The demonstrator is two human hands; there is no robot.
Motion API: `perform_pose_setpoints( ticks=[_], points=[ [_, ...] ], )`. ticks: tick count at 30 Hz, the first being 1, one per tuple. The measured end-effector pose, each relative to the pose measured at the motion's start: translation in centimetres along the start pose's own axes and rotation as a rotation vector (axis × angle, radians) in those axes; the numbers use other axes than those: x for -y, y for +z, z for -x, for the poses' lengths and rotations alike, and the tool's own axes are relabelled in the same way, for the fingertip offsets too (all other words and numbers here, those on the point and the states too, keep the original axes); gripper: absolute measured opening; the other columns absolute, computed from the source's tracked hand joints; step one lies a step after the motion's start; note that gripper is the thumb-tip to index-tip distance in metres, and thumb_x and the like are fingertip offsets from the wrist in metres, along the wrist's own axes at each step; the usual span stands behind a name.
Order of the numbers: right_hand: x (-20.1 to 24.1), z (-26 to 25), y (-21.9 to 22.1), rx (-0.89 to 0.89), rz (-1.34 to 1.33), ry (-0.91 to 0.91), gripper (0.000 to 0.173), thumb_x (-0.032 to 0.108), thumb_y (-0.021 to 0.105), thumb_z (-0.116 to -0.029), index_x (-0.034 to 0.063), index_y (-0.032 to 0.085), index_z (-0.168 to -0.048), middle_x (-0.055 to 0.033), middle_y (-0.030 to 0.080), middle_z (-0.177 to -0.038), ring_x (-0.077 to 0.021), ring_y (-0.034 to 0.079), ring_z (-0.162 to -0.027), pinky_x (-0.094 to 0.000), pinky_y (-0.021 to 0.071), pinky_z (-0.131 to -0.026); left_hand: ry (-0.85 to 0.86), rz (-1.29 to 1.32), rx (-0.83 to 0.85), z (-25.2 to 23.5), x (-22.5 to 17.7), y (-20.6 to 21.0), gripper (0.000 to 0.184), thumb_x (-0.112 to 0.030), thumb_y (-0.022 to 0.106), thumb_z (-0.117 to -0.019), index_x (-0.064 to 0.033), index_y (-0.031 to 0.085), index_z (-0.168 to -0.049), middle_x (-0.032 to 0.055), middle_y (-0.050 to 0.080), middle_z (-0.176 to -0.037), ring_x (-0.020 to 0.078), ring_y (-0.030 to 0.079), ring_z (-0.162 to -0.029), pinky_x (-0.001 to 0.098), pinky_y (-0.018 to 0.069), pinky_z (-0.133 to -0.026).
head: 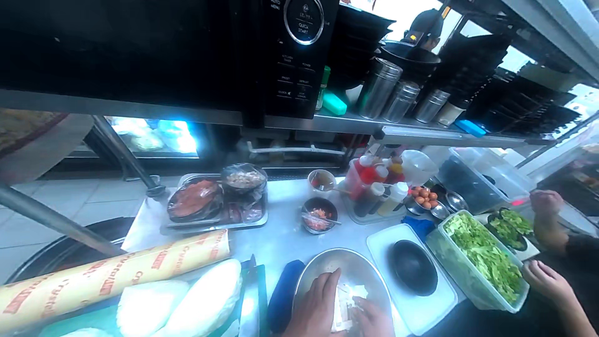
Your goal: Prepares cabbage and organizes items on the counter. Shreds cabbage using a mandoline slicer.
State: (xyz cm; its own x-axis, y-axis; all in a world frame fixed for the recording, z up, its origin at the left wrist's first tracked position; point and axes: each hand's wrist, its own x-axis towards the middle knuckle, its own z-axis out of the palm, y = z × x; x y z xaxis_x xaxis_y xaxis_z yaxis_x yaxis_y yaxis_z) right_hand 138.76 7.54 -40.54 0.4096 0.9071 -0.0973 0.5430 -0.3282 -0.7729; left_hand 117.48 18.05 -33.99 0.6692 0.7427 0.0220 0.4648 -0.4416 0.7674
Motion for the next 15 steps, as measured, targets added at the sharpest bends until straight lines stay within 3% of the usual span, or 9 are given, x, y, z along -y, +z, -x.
perform_pose_setpoints(
  ticks=[3, 7, 12, 15],
  points=[
    [1.3, -0.1, -0.5, 0.012, 0.003, -0.106, 0.025, 0.022, 0.074, -0.0948, 0.0159, 0.078, -0.118, 0.0040, 0.076, -0.118, -0.0044, 0.072, -0.107, -0.0309, 0.0602, -0.098, 0.003, -0.001, 0.003, -0.1, -0.1, -0.1, 0.116, -0.045, 0.089, -0.0681, -0.0152, 0.027, -0.161, 0.0137, 0.048, -0.149, 0.0284, 0.053, -0.132, 0.0452, 0.0542, -0.102],
    [-1.6, -0.9, 0.0, 0.055, 0.083, 0.018, 0.025, 0.025, 0.072, -0.0945, 0.0167, 0.078, -0.117, 0.0018, 0.079, -0.105, -0.0072, 0.074, -0.093, -0.0351, 0.0622, -0.090, 0.003, -0.002, 0.008, 0.0, -0.1, -0.1, 0.117, -0.046, 0.089, -0.0683, -0.0147, 0.026, -0.161, 0.0144, 0.048, -0.148, 0.0288, 0.054, -0.131, 0.0450, 0.0543, -0.101],
    [1.6, -0.7, -0.9, 0.056, 0.024, -0.083, 0.022, 0.021, 0.073, -0.0949, 0.0185, 0.079, -0.116, 0.0059, 0.078, -0.109, -0.0038, 0.074, -0.094, -0.0315, 0.0631, -0.089, -0.001, 0.006, -0.012, 0.0, -0.1, -0.2, 0.115, -0.045, 0.089, -0.0684, -0.0151, 0.028, -0.161, 0.0145, 0.048, -0.148, 0.0288, 0.054, -0.131, 0.0455, 0.0540, -0.102],
    [-1.3, -1.4, -0.1, 0.061, 0.091, -0.005, 0.023, 0.023, 0.072, -0.0937, 0.0183, 0.079, -0.115, 0.0025, 0.079, -0.102, -0.0072, 0.074, -0.088, -0.0359, 0.0629, -0.086, -0.008, -0.001, 0.006, 0.0, -0.2, -0.3, 0.116, -0.045, 0.089, -0.0682, -0.0151, 0.027, -0.161, 0.0140, 0.048, -0.148, 0.0289, 0.054, -0.132, 0.0453, 0.0538, -0.102]
  ],
)
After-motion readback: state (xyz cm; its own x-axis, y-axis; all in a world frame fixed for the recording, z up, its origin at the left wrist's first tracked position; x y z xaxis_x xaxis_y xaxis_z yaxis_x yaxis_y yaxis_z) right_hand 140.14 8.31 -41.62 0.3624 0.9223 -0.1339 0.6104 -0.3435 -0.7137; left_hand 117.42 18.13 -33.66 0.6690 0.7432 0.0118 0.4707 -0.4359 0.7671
